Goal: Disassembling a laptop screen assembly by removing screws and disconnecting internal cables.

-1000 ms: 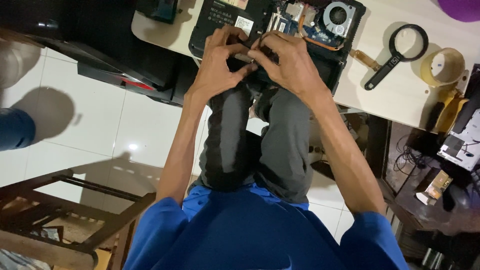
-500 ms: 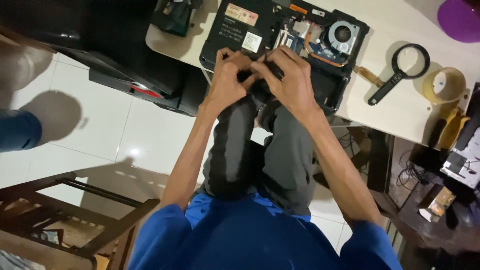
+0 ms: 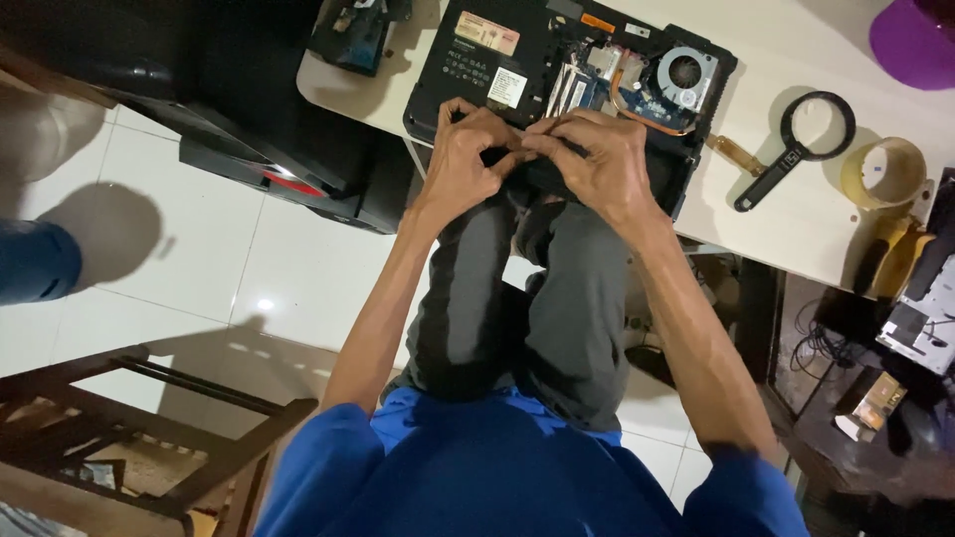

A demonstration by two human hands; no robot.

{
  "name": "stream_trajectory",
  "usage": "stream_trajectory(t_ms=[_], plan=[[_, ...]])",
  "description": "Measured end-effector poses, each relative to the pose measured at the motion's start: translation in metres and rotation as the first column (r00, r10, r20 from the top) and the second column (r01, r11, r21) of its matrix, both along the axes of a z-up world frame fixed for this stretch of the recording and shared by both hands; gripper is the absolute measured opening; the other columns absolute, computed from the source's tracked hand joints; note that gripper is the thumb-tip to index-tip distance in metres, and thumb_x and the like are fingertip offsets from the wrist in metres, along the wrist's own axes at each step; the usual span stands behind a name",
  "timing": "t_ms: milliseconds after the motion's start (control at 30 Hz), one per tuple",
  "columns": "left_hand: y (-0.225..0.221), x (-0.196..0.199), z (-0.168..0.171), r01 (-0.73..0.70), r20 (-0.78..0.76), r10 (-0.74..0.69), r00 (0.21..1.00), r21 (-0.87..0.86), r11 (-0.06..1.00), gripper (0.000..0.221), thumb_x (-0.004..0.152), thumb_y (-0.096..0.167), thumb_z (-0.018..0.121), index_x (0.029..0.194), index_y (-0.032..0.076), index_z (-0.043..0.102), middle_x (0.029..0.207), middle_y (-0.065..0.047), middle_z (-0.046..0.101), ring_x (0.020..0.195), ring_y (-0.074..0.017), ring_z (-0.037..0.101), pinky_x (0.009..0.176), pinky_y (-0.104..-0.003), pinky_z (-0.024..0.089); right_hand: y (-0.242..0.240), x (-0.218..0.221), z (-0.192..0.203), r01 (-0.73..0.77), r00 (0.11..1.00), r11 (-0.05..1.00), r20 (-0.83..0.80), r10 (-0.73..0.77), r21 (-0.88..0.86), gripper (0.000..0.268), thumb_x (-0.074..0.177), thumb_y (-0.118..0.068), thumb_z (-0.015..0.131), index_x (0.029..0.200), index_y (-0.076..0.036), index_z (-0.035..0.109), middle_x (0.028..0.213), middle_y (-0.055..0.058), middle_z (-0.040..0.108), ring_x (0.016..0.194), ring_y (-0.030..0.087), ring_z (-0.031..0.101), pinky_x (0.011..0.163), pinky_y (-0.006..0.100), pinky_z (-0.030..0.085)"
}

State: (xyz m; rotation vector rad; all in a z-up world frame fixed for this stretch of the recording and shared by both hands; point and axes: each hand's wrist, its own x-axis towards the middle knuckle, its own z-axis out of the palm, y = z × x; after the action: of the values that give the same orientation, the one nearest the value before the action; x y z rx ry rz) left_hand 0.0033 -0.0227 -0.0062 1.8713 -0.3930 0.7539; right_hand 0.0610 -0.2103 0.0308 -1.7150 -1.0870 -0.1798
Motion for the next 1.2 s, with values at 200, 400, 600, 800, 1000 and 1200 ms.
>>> stream_trajectory(t_ms=[200, 400, 600, 800, 1000, 1200], plan=[[0.005, 0.000, -0.025, -0.025, -0.118, 0.052, 0.992, 0.219, 0.975, 0.012, 0.092, 0.010, 0.079, 0.082, 0.010, 0.073, 0.084, 0.003, 0.070, 0.079, -0.0164, 0.061, 0.100, -0.041, 0.030, 0.005, -0.006, 0.002, 0.040, 0.993, 0.990, 0.114, -0.025, -0.136, 0.012, 0.104, -0.001, 0.075, 0.096, 0.008, 0.079, 0.098, 0.020, 0.076, 0.091, 0.029, 0.075, 0.080, 0.038, 0.064], [0.008, 0.002, -0.035, -0.008, -0.118, 0.039, 0.992, 0.253, 0.968, 0.008, 0.095, 0.009, 0.070, 0.087, 0.008, 0.069, 0.086, -0.002, 0.069, 0.080, -0.0211, 0.062, 0.100, -0.042, 0.032, 0.016, -0.024, -0.011, 0.287, 0.957, 0.954, 0.061, -0.283, -0.084, 0.019, 0.104, -0.013, 0.077, 0.097, 0.001, 0.067, 0.088, 0.013, 0.067, 0.082, 0.025, 0.066, 0.075, 0.040, 0.057], [0.009, 0.005, -0.033, 0.026, -0.052, -0.011, 0.999, 0.290, 0.957, 0.008, 0.090, 0.000, 0.076, 0.086, 0.006, 0.073, 0.088, -0.003, 0.074, 0.085, -0.0231, 0.064, 0.097, -0.044, 0.034, 0.014, -0.011, -0.017, 0.232, 0.969, 0.973, 0.090, -0.232, 0.012, 0.019, 0.104, -0.001, 0.072, 0.088, 0.003, 0.064, 0.082, 0.015, 0.064, 0.076, 0.027, 0.065, 0.070, 0.040, 0.054], [0.007, 0.005, -0.035, 0.006, -0.028, 0.002, 1.000, 0.262, 0.965, 0.027, 0.094, -0.004, 0.073, 0.074, 0.007, 0.059, 0.080, -0.002, 0.067, 0.077, -0.0229, 0.060, 0.098, -0.043, 0.033, 0.004, 0.000, -0.011, 0.069, 0.996, 0.996, 0.067, -0.065, -0.058, 0.012, 0.105, -0.005, 0.069, 0.096, 0.001, 0.069, 0.096, 0.017, 0.069, 0.092, 0.029, 0.071, 0.083, 0.042, 0.062], [0.008, 0.001, -0.027, 0.000, -0.084, 0.024, 0.996, 0.270, 0.963, 0.013, 0.094, -0.002, 0.082, 0.090, 0.005, 0.071, 0.089, -0.005, 0.072, 0.087, -0.0237, 0.065, 0.101, -0.043, 0.032, -0.005, -0.002, -0.006, 0.008, 1.000, 0.999, -0.023, -0.008, -0.038, 0.014, 0.106, -0.008, 0.065, 0.104, 0.004, 0.072, 0.103, 0.017, 0.069, 0.096, 0.029, 0.071, 0.084, 0.043, 0.060], [0.007, -0.005, -0.021, 0.013, -0.244, 0.046, 0.969, 0.236, 0.972, 0.010, 0.098, 0.013, 0.085, 0.092, 0.008, 0.079, 0.099, -0.005, 0.077, 0.102, -0.0247, 0.066, 0.109, -0.050, 0.028, -0.105, 0.027, -0.033, 0.368, 0.930, 0.898, 0.102, -0.354, -0.241, 0.016, 0.109, 0.000, 0.056, 0.121, 0.000, 0.066, 0.124, 0.019, 0.072, 0.117, 0.036, 0.069, 0.103, 0.049, 0.057]])
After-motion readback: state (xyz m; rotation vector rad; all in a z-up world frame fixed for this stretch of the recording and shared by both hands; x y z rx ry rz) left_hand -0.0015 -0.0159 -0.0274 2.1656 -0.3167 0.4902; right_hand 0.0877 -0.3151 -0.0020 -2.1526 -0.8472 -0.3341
